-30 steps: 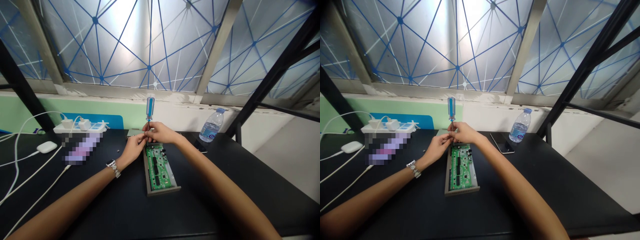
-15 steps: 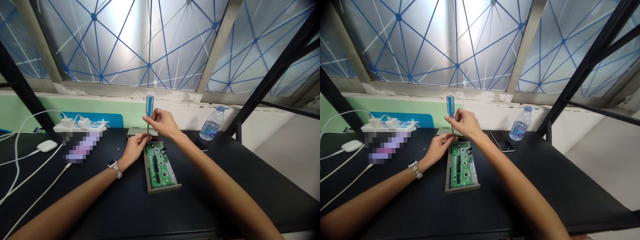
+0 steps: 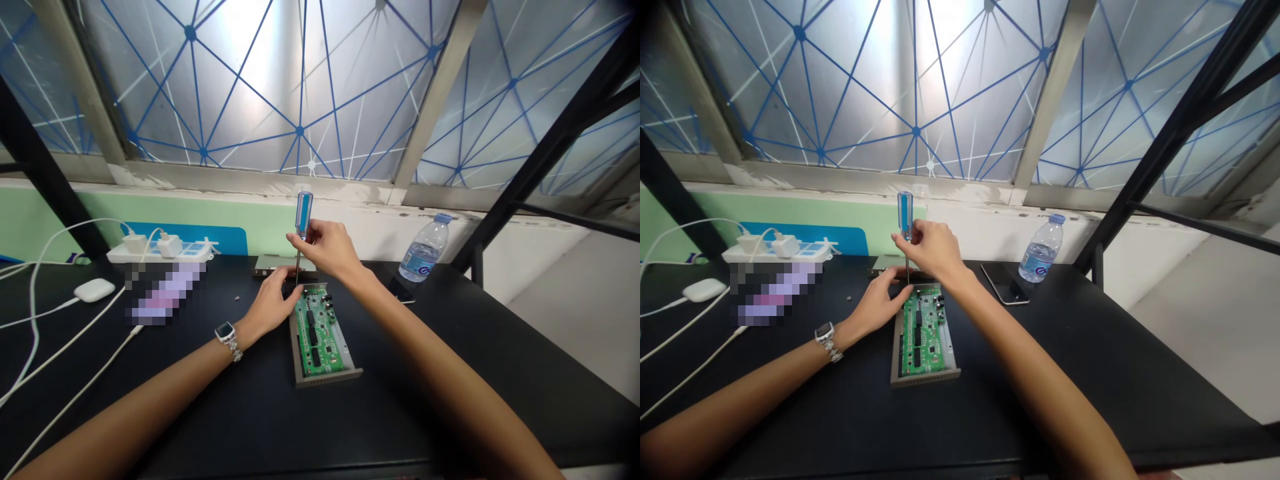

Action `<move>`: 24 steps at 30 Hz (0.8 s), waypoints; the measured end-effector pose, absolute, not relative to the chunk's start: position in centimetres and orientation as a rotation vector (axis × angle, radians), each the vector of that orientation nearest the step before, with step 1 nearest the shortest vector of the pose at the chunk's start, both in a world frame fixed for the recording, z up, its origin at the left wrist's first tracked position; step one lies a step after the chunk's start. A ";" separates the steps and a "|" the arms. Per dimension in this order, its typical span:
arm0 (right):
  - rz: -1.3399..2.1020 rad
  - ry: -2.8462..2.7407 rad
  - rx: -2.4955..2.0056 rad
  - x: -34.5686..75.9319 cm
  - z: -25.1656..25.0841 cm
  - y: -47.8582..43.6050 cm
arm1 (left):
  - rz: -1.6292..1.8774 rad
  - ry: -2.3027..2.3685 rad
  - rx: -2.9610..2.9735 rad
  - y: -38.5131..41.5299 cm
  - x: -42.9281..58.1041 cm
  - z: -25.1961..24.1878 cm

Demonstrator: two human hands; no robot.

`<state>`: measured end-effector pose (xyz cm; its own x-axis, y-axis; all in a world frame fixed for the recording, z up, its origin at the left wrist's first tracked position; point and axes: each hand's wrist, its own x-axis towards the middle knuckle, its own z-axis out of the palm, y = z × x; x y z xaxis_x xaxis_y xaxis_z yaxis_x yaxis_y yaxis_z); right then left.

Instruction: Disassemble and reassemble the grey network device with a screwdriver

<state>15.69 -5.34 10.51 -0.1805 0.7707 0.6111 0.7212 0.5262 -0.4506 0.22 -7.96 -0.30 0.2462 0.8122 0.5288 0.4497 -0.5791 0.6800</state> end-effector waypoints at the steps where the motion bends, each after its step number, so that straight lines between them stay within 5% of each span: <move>1: 0.078 -1.923 -1.217 15.7 10.5 -5.3 | 1.218 1.200 2.195 -8.5 0.1 -0.3; 6: 0.092 -1.918 -1.214 15.8 10.4 -5.3 | 0.901 1.376 2.236 -10.3 -0.2 -0.8; 24: 0.234 -1.983 -1.072 16.5 9.8 -4.6 | 0.887 1.242 2.268 -9.8 -0.4 -0.4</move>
